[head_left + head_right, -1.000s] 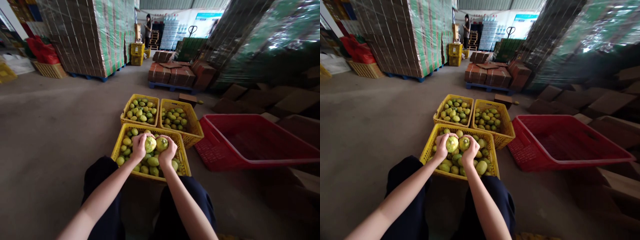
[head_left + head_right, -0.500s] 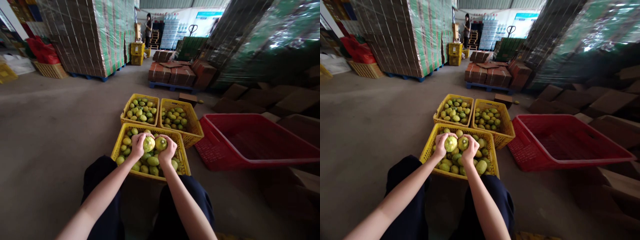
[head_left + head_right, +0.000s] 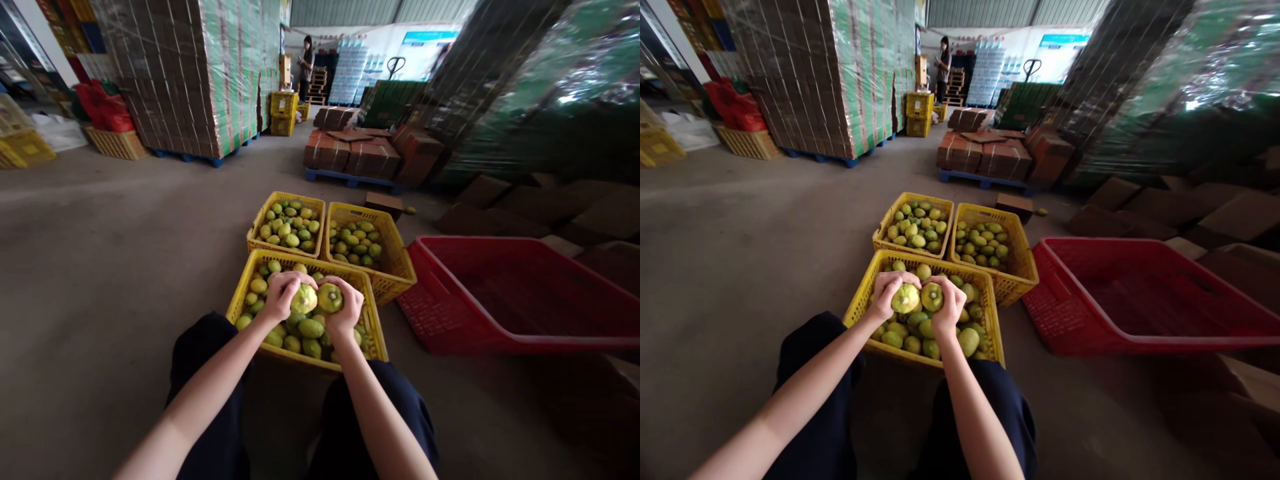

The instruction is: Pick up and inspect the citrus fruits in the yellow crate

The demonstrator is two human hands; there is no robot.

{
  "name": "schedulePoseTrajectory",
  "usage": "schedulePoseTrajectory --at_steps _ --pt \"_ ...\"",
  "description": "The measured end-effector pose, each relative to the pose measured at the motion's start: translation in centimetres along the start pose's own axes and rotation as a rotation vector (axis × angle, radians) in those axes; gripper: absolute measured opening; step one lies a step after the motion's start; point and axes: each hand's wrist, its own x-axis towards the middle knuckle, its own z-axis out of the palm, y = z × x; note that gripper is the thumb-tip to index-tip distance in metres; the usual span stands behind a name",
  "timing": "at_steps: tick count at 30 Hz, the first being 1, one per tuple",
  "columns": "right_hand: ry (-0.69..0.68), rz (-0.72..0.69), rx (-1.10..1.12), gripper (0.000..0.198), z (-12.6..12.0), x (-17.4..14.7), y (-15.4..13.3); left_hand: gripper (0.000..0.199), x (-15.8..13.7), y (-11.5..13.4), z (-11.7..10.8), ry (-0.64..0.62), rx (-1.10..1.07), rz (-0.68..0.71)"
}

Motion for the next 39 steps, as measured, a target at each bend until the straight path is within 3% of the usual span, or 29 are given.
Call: schedulePoseTrajectory --at_steps 12,20,29,34,39 --pt "-0.074 0.041 0.146 0.033 -0.3 0.6 -2.5 0.056 -0.1 -0.1 0.0 0.014 -0.054 -0.117" --pt "-0.208 -0.110 0.236 0.039 -0.9 0.8 -2.6 0.056 0.7 1.7 -1.1 -0.136 -0.009 -0.044" --pt "-0.200 -0.041 0.255 0.038 -0.7 0.7 -1.9 0.059 0.9 1.9 -1.3 -0.143 0.049 -0.048" --pt "-0.062 0.110 0.226 0.025 -0.6 0.4 -0.9 0.052 0.7 1.3 -0.7 -0.065 -0.041 -0.115" --pt "0.008 0.242 0.260 0.023 0.5 0.3 -0.8 0.049 1.3 0.6 0.2 0.265 -0.274 -0.460"
